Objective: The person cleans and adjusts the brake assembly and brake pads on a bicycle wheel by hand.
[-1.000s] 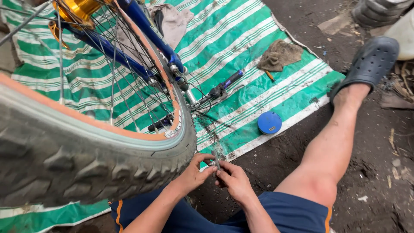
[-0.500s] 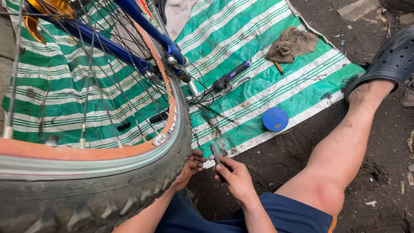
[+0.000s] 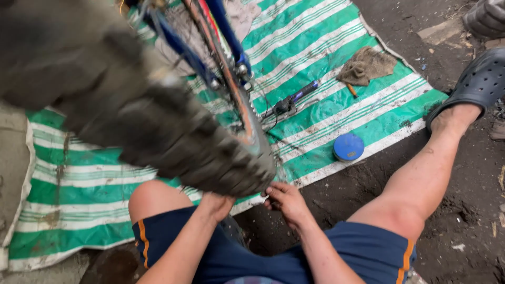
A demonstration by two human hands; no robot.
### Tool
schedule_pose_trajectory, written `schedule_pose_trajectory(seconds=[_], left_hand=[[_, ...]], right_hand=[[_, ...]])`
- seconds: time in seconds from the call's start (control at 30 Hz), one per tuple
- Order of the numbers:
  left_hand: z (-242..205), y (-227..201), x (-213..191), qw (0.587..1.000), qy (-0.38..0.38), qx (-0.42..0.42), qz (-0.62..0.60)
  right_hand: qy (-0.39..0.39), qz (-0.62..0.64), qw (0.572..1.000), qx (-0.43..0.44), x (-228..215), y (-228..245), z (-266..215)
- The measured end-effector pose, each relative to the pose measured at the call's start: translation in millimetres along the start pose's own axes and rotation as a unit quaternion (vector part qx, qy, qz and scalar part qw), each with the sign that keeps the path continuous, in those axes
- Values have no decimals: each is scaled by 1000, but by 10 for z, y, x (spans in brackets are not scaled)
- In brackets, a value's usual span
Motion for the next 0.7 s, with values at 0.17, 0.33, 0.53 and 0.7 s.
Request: schedule_pose_trajectory(seconds=[0.17, 0.33, 0.53, 0.7], left_hand=[[-349, -145, 194, 996, 16, 9, -85], [-553, -121, 320, 996, 70, 23, -59], [-568, -57, 27, 994, 84, 36, -65], [-496, -65, -270, 995, 64, 11, -74]], right_hand=[[8, -10, 1000, -16, 17, 250, -160], [34, -11, 999, -39, 82, 160, -316], [66, 4, 997, -51, 161, 54, -447], [79, 20, 995, -61, 213, 69, -493]])
Point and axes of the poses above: each hand's wrist, its own z-axis towards the middle knuckle, its own x-axis out of the palm, y = z × x, the point moved 1 cm from there along z, towards the middle knuckle, and after that the axes turned 15 degrees about -z, right-handed, at the moved point
